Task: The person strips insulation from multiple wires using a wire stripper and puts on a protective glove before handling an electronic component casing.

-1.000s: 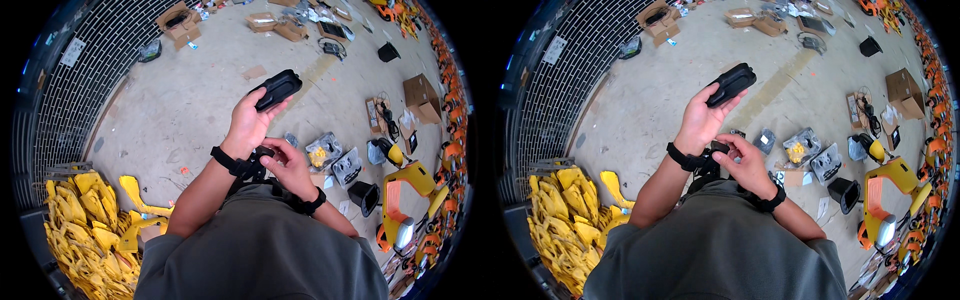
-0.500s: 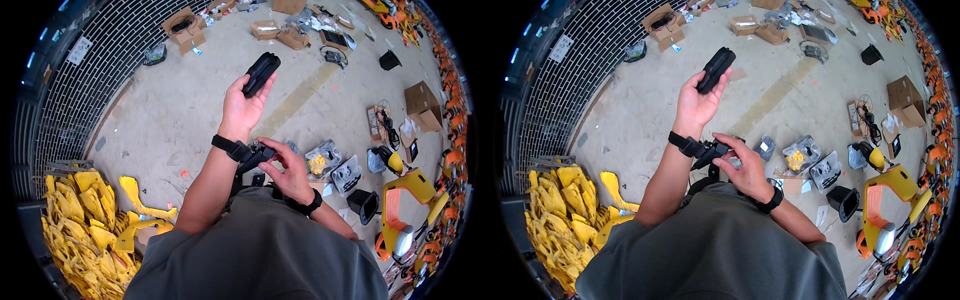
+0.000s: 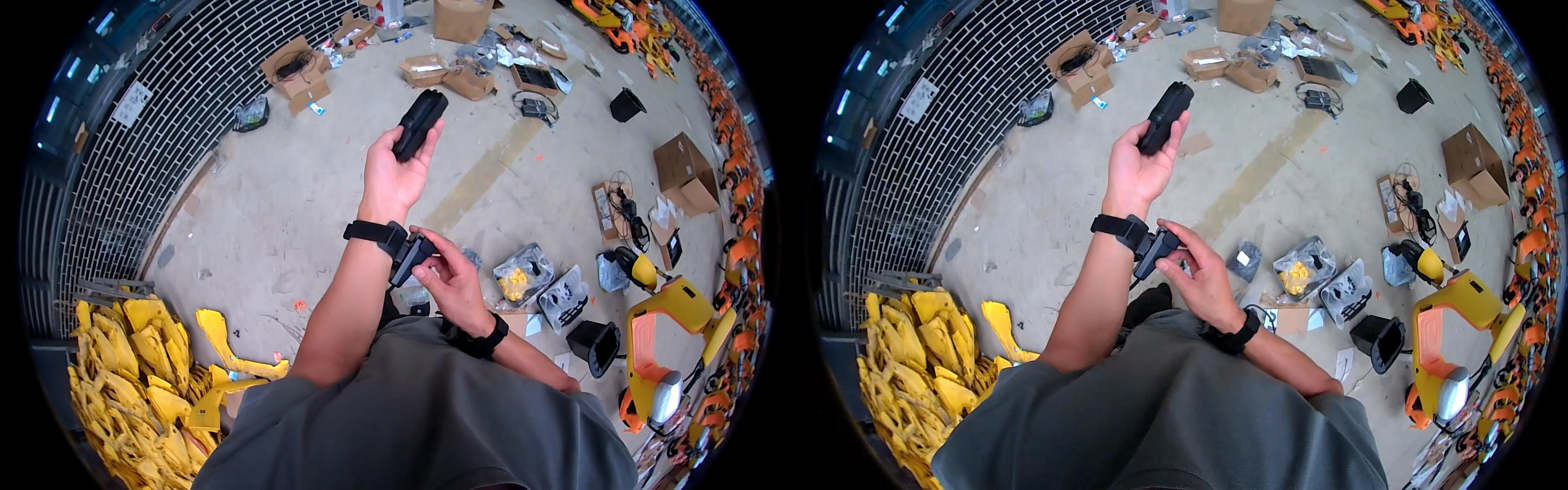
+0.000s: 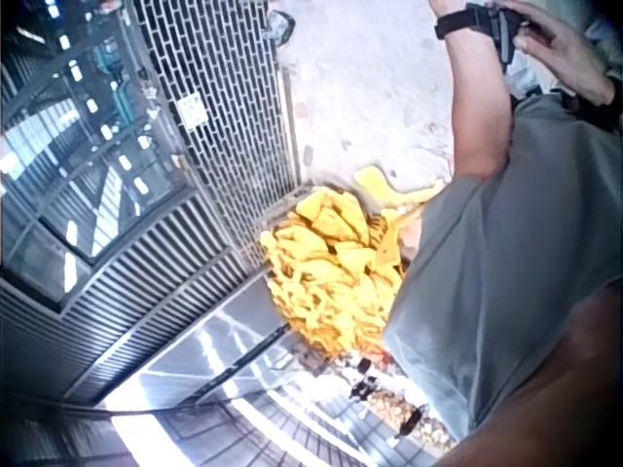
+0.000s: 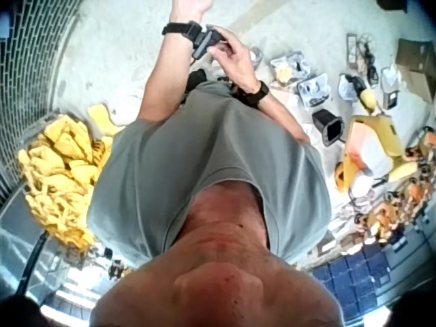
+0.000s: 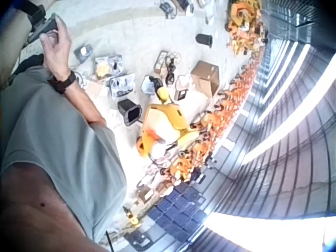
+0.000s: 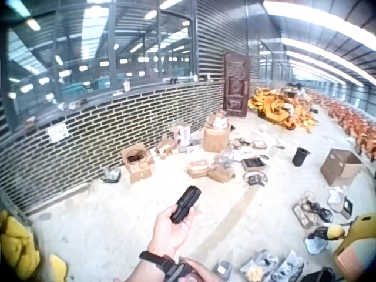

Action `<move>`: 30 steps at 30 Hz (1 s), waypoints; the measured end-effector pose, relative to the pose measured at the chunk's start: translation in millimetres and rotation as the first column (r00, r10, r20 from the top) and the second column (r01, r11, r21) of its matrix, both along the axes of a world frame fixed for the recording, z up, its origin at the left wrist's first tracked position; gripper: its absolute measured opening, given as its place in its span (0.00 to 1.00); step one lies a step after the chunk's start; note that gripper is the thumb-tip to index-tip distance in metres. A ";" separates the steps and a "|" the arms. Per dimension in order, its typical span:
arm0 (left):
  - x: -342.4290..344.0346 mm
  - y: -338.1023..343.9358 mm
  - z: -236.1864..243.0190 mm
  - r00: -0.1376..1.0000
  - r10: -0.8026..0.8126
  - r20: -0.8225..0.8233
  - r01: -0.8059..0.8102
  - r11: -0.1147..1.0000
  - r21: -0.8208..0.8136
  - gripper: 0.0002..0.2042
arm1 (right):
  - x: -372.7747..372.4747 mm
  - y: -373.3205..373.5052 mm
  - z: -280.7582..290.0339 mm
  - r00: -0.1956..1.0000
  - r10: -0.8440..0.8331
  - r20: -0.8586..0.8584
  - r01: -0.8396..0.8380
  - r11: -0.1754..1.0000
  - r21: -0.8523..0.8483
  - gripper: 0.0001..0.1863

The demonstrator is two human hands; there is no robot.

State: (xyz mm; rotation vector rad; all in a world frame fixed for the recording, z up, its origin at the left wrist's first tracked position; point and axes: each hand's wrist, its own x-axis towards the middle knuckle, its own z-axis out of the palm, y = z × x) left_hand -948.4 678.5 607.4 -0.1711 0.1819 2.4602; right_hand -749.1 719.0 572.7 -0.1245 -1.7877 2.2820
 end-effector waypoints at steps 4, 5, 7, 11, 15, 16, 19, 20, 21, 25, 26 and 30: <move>-6.4 13.1 6.1 1.000 0.014 0.025 -0.013 1.000 -0.009 0.19 | -2.6 13.8 -0.7 0.996 0.074 -0.043 -0.084 0.948 -0.306 0.31; -6.3 16.8 9.2 0.999 0.017 0.047 -0.016 1.000 -0.007 0.19 | -3.7 16.8 -0.3 0.998 0.054 -0.042 -0.066 0.925 -0.375 0.31; -12.8 25.9 11.2 0.999 -0.042 0.026 0.040 0.995 0.087 0.19 | -10.7 22.3 0.6 0.997 0.029 -0.068 -0.055 0.907 -0.418 0.32; -29.0 39.2 20.9 0.998 -0.063 -0.002 0.062 0.990 0.125 0.20 | -25.3 20.9 6.6 0.991 0.005 -0.132 -0.066 0.883 -0.464 0.33; -44.1 50.4 14.3 0.996 -0.092 0.013 0.090 0.987 0.131 0.20 | -42.9 22.2 12.5 0.989 -0.043 -0.140 -0.022 0.901 -0.433 0.32; -50.0 52.6 13.9 0.995 -0.098 0.011 0.096 0.987 0.126 0.20 | -47.7 23.4 13.7 0.991 -0.047 -0.122 -0.008 0.908 -0.420 0.31; -69.0 61.3 19.0 0.987 -0.152 -0.049 0.158 0.976 0.152 0.21 | -66.8 23.7 10.1 0.990 -0.112 -0.084 0.071 0.918 -0.391 0.27; -75.8 64.9 22.3 0.981 -0.176 -0.078 0.187 0.968 0.167 0.21 | -74.2 23.9 10.1 0.989 -0.127 -0.071 0.091 0.919 -0.384 0.27; -81.3 68.1 28.8 0.978 -0.191 -0.083 0.202 0.969 0.142 0.22 | -83.0 24.5 13.4 0.987 -0.147 -0.071 0.108 0.917 -0.385 0.26; -102.5 79.2 19.7 0.943 -0.215 -0.255 0.168 0.966 -0.196 0.21 | -114.1 32.4 3.1 0.986 -0.165 0.011 0.162 0.947 -0.279 0.25; -105.9 82.6 9.9 0.878 -0.269 -0.397 0.115 0.922 -0.370 0.20 | -121.1 41.4 -2.2 0.950 -0.313 0.013 0.313 0.950 -0.015 0.23; -135.5 70.9 -31.6 0.651 -0.585 -0.484 0.041 0.664 -0.747 0.10 | -151.2 73.5 4.3 0.641 -0.753 -0.146 0.675 0.463 0.575 0.14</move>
